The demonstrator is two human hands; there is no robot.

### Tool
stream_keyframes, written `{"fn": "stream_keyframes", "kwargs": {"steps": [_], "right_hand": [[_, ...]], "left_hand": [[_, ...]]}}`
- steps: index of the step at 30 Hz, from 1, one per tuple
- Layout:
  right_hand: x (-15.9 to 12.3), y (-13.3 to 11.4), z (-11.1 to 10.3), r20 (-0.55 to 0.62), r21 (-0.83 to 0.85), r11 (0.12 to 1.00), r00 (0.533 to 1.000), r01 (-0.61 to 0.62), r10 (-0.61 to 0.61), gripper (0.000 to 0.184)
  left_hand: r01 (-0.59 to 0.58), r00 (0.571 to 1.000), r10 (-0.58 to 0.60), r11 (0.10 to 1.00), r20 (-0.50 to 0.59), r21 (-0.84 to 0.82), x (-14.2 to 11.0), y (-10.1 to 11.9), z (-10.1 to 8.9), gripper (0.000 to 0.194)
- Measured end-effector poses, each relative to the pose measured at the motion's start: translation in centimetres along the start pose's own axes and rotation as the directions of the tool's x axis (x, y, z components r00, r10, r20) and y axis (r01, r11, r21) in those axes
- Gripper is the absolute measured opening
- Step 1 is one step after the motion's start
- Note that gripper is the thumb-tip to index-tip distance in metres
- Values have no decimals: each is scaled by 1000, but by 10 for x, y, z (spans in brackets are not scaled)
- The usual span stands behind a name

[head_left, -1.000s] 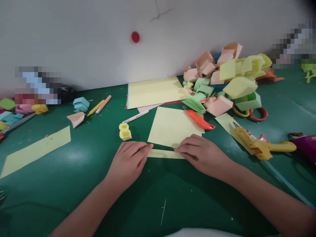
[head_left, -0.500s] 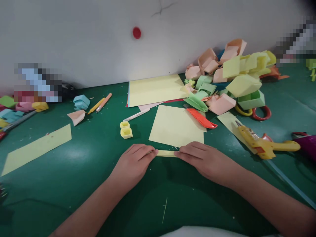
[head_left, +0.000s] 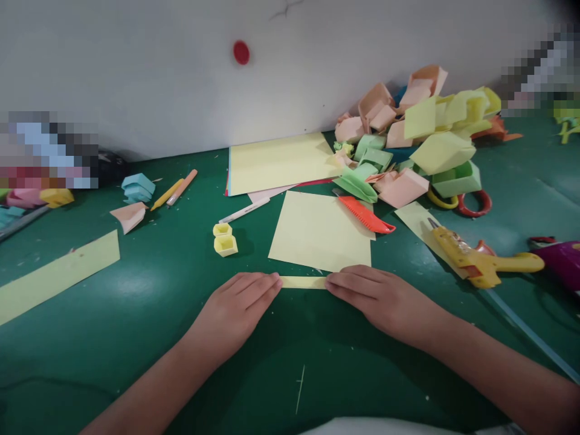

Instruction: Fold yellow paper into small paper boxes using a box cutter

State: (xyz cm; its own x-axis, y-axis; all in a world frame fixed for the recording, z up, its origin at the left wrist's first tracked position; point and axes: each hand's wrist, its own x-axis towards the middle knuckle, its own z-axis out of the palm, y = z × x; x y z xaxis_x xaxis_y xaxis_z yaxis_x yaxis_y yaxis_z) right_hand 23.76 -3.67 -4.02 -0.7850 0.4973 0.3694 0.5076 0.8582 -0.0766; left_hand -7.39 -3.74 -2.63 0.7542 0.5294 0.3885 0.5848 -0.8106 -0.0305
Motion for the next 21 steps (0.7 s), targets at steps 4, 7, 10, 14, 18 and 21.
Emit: {"fn": "stream_keyframes", "kwargs": {"steps": [4,7,10,14,18,21], "right_hand": [[-1,0,-3,-24,26,1000,1000,-1,2,35],[-1,0,-7,-25,46,998,999,35,-34,37],[-3,0,-9,-17,66,995,998,69,-68,36],[-1,0,-10,-42,78,990,993,115,-112,32],[5,-2,-13,-82,79,982,983,171,-165,30],[7,-2,-13,-83,87,974,976,209,-202,27]], "left_hand": [[-12,999,12,1000,39,-9,-2,-2,-2,36],[-19,998,19,1000,56,-8,-3,-5,-2,36],[-23,999,24,1000,38,-19,-3,-8,-2,34],[6,999,-5,1000,36,-19,2,-7,0,30],[-5,998,1,998,58,70,13,7,3,32],[-47,996,40,995,84,88,22,22,6,37]]}}
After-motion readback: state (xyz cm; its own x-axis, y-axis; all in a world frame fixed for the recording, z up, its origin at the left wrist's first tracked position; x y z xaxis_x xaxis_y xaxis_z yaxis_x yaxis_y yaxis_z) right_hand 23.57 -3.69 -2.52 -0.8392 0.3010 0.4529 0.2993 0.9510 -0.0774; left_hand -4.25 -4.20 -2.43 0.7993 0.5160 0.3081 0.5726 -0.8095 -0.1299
